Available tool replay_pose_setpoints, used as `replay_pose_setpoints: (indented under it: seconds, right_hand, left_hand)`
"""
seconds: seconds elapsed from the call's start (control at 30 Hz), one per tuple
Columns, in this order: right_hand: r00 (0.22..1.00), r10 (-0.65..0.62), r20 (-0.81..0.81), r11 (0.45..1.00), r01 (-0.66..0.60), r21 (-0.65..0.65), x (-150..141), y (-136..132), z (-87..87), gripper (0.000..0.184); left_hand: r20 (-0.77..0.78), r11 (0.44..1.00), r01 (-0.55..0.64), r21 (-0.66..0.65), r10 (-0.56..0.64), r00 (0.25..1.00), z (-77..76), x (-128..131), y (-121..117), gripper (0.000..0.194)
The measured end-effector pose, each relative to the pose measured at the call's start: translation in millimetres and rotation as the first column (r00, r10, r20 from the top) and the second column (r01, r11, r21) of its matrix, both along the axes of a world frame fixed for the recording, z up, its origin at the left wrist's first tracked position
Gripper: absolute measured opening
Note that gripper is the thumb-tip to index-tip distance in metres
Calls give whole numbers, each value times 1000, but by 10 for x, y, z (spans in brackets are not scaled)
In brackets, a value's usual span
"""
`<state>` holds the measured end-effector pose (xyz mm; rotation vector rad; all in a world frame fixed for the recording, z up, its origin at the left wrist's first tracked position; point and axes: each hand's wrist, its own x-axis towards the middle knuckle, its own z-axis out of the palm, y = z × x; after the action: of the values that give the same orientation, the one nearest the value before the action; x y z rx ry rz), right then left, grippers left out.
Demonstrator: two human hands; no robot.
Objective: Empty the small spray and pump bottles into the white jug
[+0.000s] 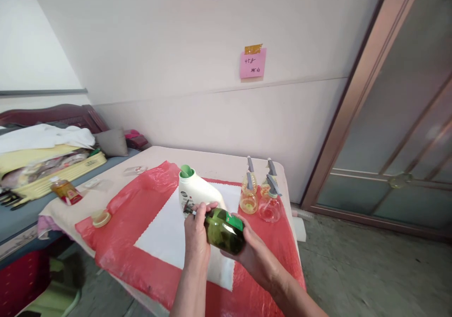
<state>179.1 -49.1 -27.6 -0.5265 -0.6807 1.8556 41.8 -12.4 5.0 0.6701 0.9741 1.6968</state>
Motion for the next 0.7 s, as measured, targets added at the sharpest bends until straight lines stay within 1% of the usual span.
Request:
replay_pose_setpoints:
  seconds: [0.03, 0.07, 0.1, 0.13, 0.2, 0.27, 0.37, 0.47, 0.53, 0.57, 0.63, 0.67, 0.7]
  right_hand:
    - [997, 80, 1, 993, -79, -86, 10, 8, -1, 60]
    - [988, 153, 2, 974, -151, -167, 20, 19, -5, 64]
    - [980, 201, 4, 954, -195, -228, 28, 30, -13, 67]
    - [976, 219, 7, 942, -209, -263, 33, 41, -24, 67]
    - [982, 187, 15, 947, -176, -270, 35, 54, -46, 62]
    - [994, 110, 22, 967, -102, -234, 27, 48, -61, 56]
    - [1000, 14, 10, 989, -13, -146, 10, 16, -51, 55]
    - [998, -54, -20, 998, 55, 34, -10, -17, -4, 59]
    - [995, -100, 0, 984, 99, 147, -25, -33, 34, 62]
    - [992, -123, 25, 976, 117, 183, -31, -40, 51, 65]
    - [985, -160, 69, 966, 141, 214, -39, -48, 72, 72]
    - [984, -160, 73, 969, 142, 200, -39, -48, 75, 75]
    - [987, -144, 68, 979, 132, 155, -36, -44, 72, 75]
  left_hand:
    - [-28, 1000, 19, 8, -19, 999, -2, -3, -7, 33]
    - [-64, 999, 38, 13, -37, 997, -2, -3, -14, 33]
    - [-103, 999, 52, 15, -50, 993, -1, -1, -20, 34]
    - [-139, 998, 56, 15, -54, 989, 1, 3, -24, 35]
    - [-181, 999, 49, 16, -45, 982, 7, 12, -28, 37]
    - [-162, 999, 35, 23, -31, 986, 10, 15, -26, 36]
    - [-72, 1000, 25, 9, -24, 997, 10, 3, -17, 35]
    - [-5, 1000, 17, -5, -17, 1000, 21, -14, -16, 34]
    - [26, 1000, 9, -4, -9, 1000, 37, -21, -19, 34]
    - [41, 1000, 5, -7, -5, 999, 45, -24, -20, 34]
    - [57, 1000, -1, -18, 2, 998, 57, -30, -23, 35]
    - [50, 1000, -4, -22, 5, 999, 59, -33, -25, 35]
    - [30, 1000, -8, -24, 8, 1000, 57, -36, -27, 35]
